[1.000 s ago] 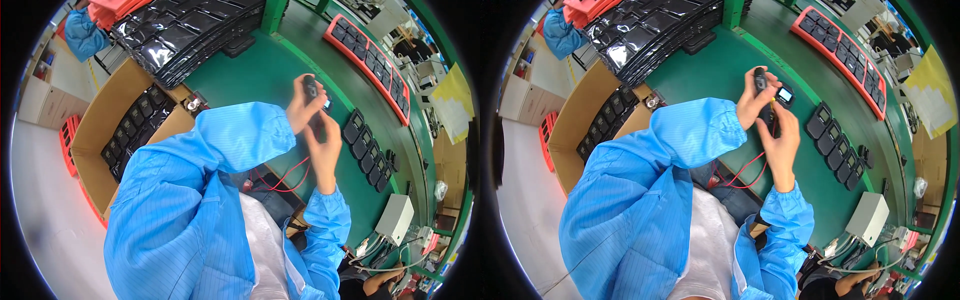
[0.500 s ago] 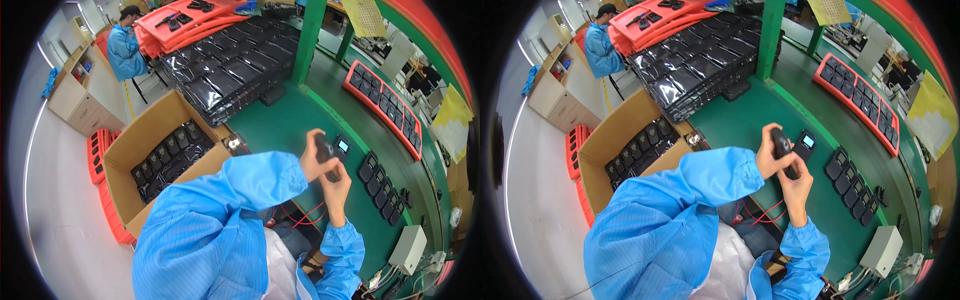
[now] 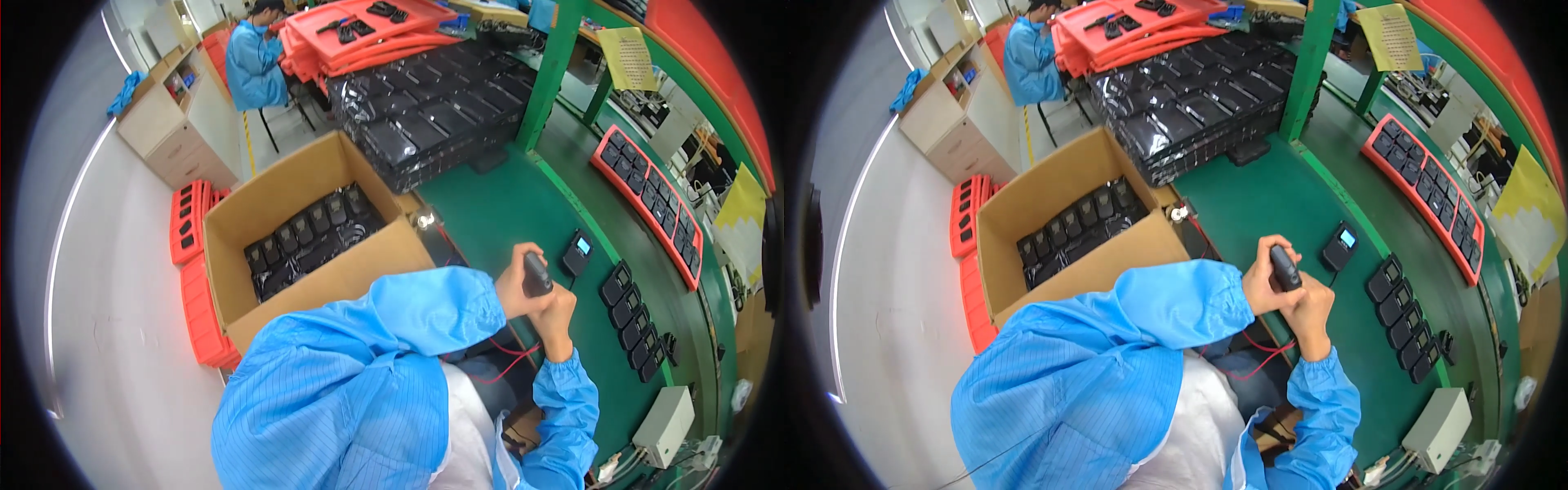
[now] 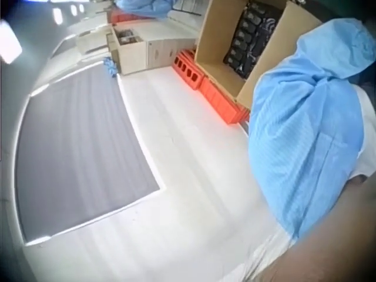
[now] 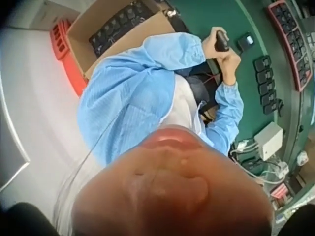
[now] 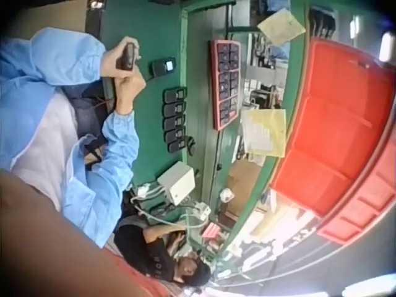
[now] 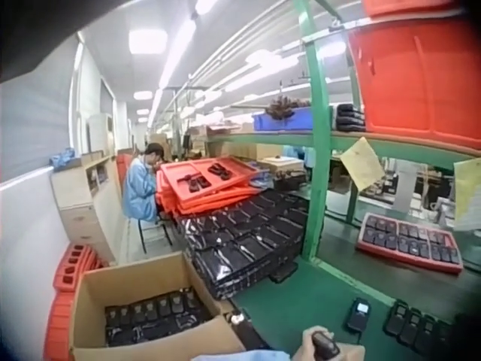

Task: Testing handheld electronic devices with probes and packing them into boxes on an assembly line.

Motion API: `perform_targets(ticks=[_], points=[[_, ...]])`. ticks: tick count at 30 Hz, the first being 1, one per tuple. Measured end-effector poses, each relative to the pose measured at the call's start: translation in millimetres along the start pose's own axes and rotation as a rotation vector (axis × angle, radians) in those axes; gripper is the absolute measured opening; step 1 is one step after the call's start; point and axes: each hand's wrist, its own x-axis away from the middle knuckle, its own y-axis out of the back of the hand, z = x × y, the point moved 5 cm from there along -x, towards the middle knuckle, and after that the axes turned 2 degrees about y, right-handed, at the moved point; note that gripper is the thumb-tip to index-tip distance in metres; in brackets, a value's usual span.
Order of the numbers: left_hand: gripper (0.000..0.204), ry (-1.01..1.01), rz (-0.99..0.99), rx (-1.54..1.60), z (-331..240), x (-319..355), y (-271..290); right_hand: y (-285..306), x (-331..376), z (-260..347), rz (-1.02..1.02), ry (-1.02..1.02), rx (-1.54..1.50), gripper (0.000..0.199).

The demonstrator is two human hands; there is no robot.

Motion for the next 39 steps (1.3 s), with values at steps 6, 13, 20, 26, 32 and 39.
perform_targets(ticks=[6, 13, 20, 26, 32, 39], points=[[0.07, -0.353, 0.139, -0.424, -42.7, 20.8, 63.1, -10.8, 11.0, -15.1, -0.006, -0.137, -0.203, 0.019], [0.012, -0.16, -0.273, -0.802, -78.5, 92.2, 274.7, -12.8, 23.0, -40.1, 0.074, -0.534, -0.402, 0.037], [0.029, 0.72, -0.484, -0.884, 43.1, 218.9, 549.2, -9.1, 25.4, -32.9, -0.077, -0.536, -0.318, 0.048], [0.058, 1.212, 0.102, -1.14, 106.0, 351.0, 566.6, -7.9, 27.4, -21.7, -0.054, -0.704, -0.193, 0.057], [0.073, 1.192, -0.306, -1.387, 82.5, 375.3, 555.6, -27.2, 0.6, -5.7, -0.047, -0.704, -0.16, 0.067], [0.081, 1.54, -0.405, -1.405, 83.1, 414.4, 544.3, -61.1, -26.3, 8.4, -0.089, -0.738, -0.198, 0.068]])
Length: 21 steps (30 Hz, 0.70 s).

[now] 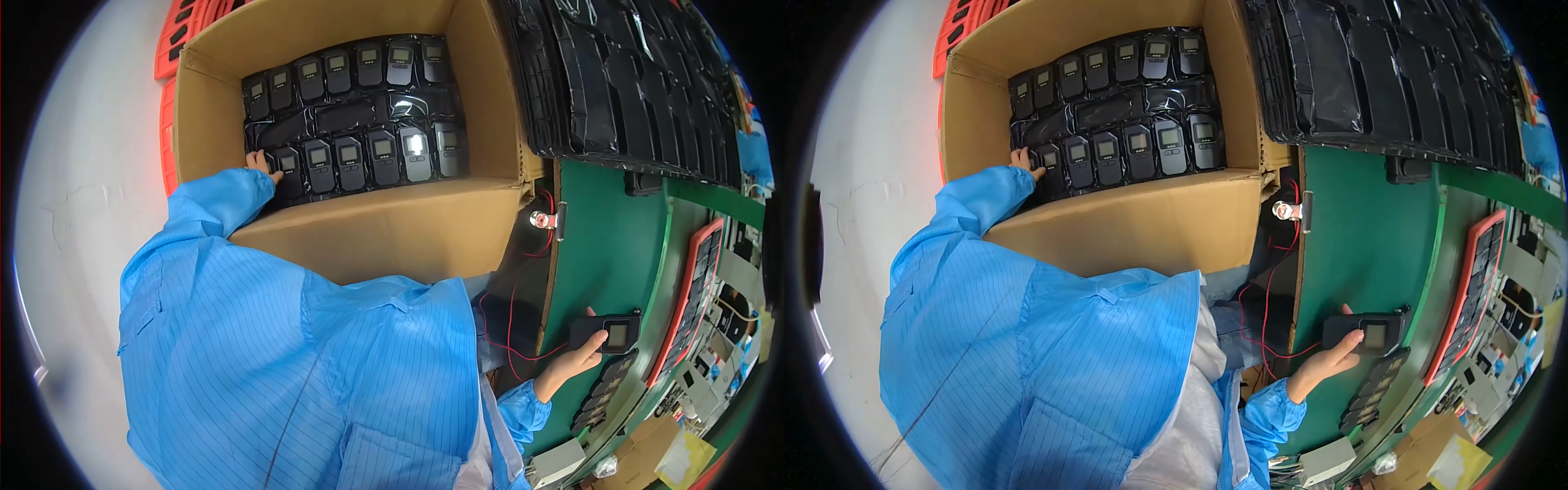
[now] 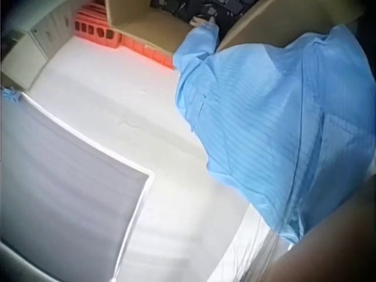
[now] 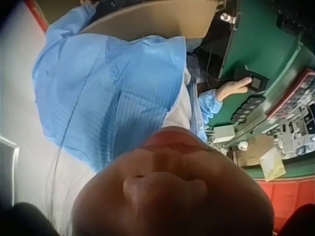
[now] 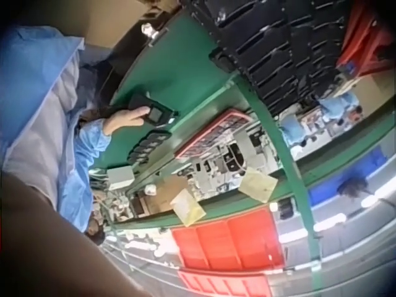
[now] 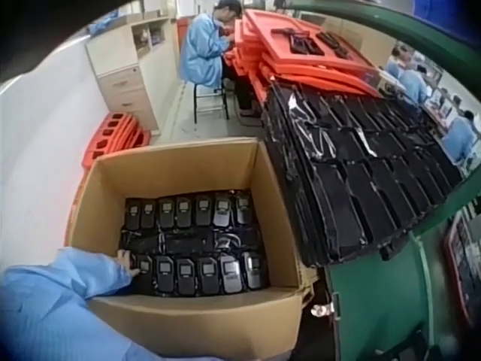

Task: Testing handheld electronic devices with probes and packing them into boxes on an assembly line.

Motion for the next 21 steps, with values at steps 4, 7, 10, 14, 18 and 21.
perform_targets(ticks=[4, 7, 10, 14, 18, 21], points=[[0.082, -0.023, 0.075, 0.018, -1.3, -2.1, 4.1, -12.5, -1.1, 4.3, -0.028, -0.004, 0.015, 0.069], [0.081, -0.038, 0.109, -0.056, -4.8, 3.7, 3.1, -15.7, -1.7, 7.6, -0.024, -0.005, 0.034, 0.065], [0.078, -0.147, -0.016, -0.046, -11.2, 10.1, 9.1, -16.8, -2.8, 9.8, -0.01, 0.005, 0.032, 0.06], [0.074, -0.104, 0.117, 0.057, -8.0, -5.7, 19.2, -19.8, -2.7, 7.7, 0.061, -0.027, 0.081, 0.06], [0.071, -0.213, 0.12, -0.002, -13.7, -10.0, 29.9, -18.4, -1.7, 8.6, 0.058, -0.035, 0.05, 0.057], [0.068, -0.334, -0.017, 0.147, -19.1, -2.6, 42.2, -20.9, -0.5, 10.0, 0.032, -0.04, 0.025, 0.055]])
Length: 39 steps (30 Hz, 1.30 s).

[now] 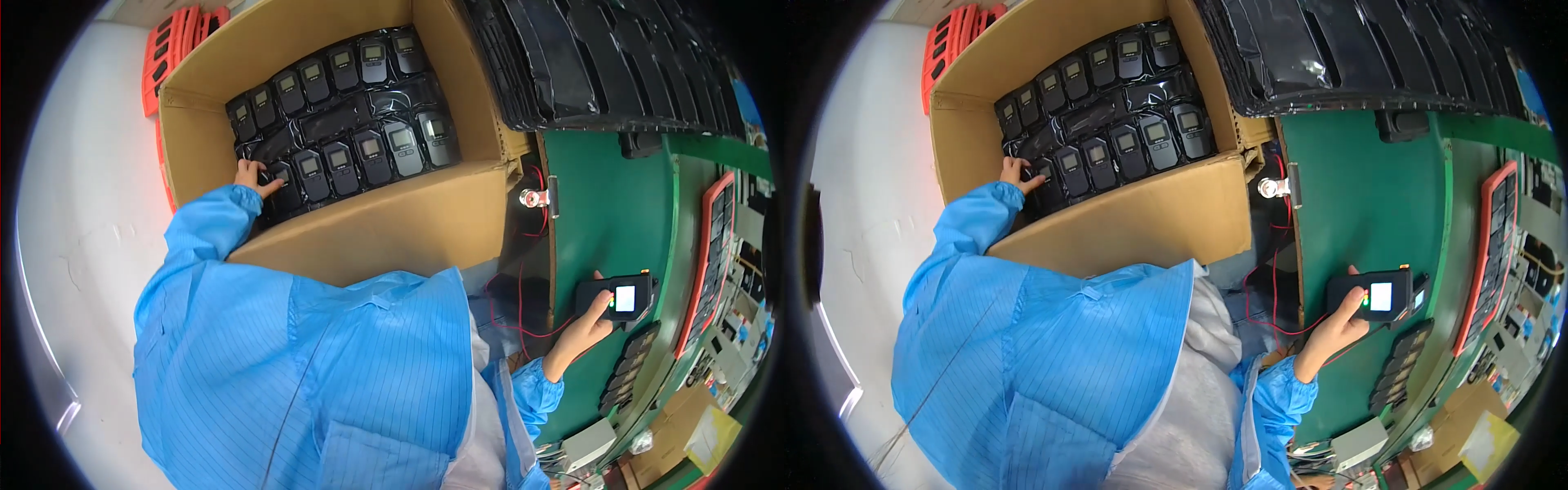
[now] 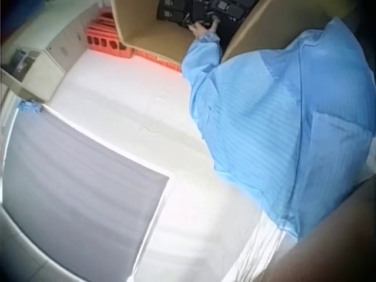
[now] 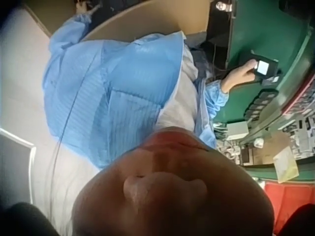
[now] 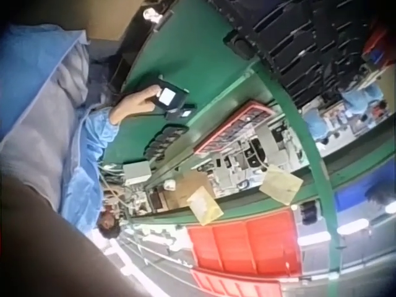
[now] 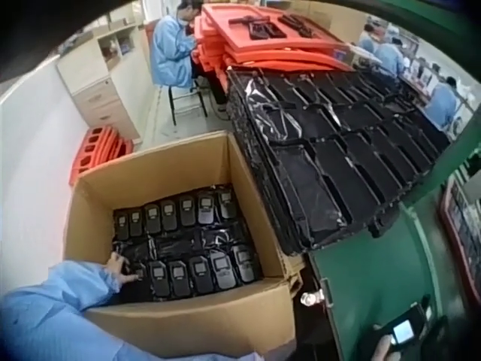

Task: Testing handheld electronic devices with probes and packing them into boxes on an assembly line.

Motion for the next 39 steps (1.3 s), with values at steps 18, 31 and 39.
perform_targets(ticks=[18, 31, 39], points=[[0.091, 0.351, 0.026, 0.115, -26.1, -11.1, -33.0, -2.8, 7.6, 2.2, -0.009, 0.048, -0.093, 0.038], [0.088, 0.066, -0.188, 0.171, -51.9, -57.4, -39.3, 4.9, 6.7, -11.7, 0.06, -0.001, -0.056, 0.03], [0.089, -0.097, -0.126, 0.032, -59.8, -91.8, -71.0, 11.0, 9.5, -14.6, 0.02, 0.074, -0.018, 0.029]])
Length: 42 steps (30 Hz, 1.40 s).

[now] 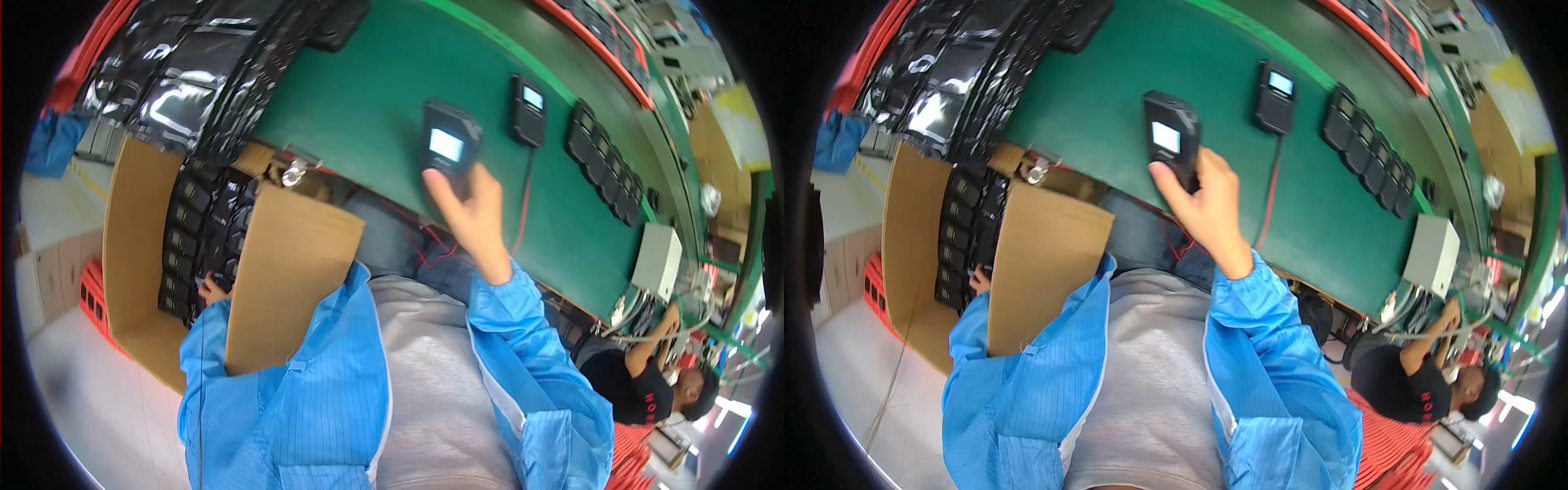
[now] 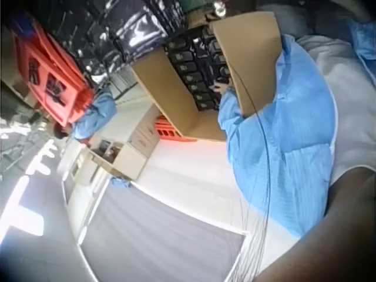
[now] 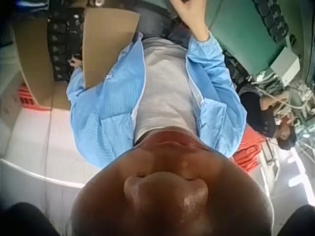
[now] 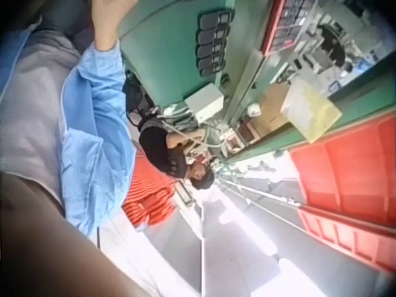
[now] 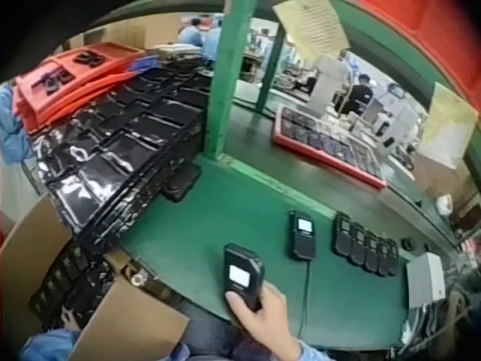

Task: Testing handheld electronic devices with probes and packing them into boxes on an assembly line.

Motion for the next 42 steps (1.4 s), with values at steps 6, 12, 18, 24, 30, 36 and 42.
perform_targets(ticks=[6, 12, 18, 24, 30, 36, 42], points=[[0.083, 0.107, -0.104, -0.027, -4.9, 4.1, 4.0, 14.4, 7.8, 10.0, 0.04, 0.075, -0.022, 0.032], [0.077, 0.273, -0.201, -0.004, -36.5, 20.4, 2.3, 22.8, 11.6, 15.9, -0.023, 0.196, -0.118, 0.03], [0.071, 0.307, -0.308, 0.094, -42.9, 6.0, 27.5, 68.4, -0.7, 8.6, -0.224, 0.358, 0.123, 0.027], [0.077, -0.115, -0.489, 0.908, -100.7, -42.7, 197.2, 82.1, -44.8, -24.8, -0.173, 0.284, 0.345, 0.035], [0.078, -0.446, -0.285, 0.986, -277.9, 50.0, 358.3, 84.4, -19.7, -28.7, -0.056, 0.312, 0.459, 0.035], [0.082, -1.06, 0.029, 0.67, -497.9, 124.7, 307.3, 108.4, 57.1, -29.6, -0.307, 0.117, 0.443, 0.028], [0.083, -1.405, 0.388, 0.563, -705.3, 170.1, 176.2, 119.8, 86.5, -43.6, -0.538, 0.047, 0.43, 0.025]])
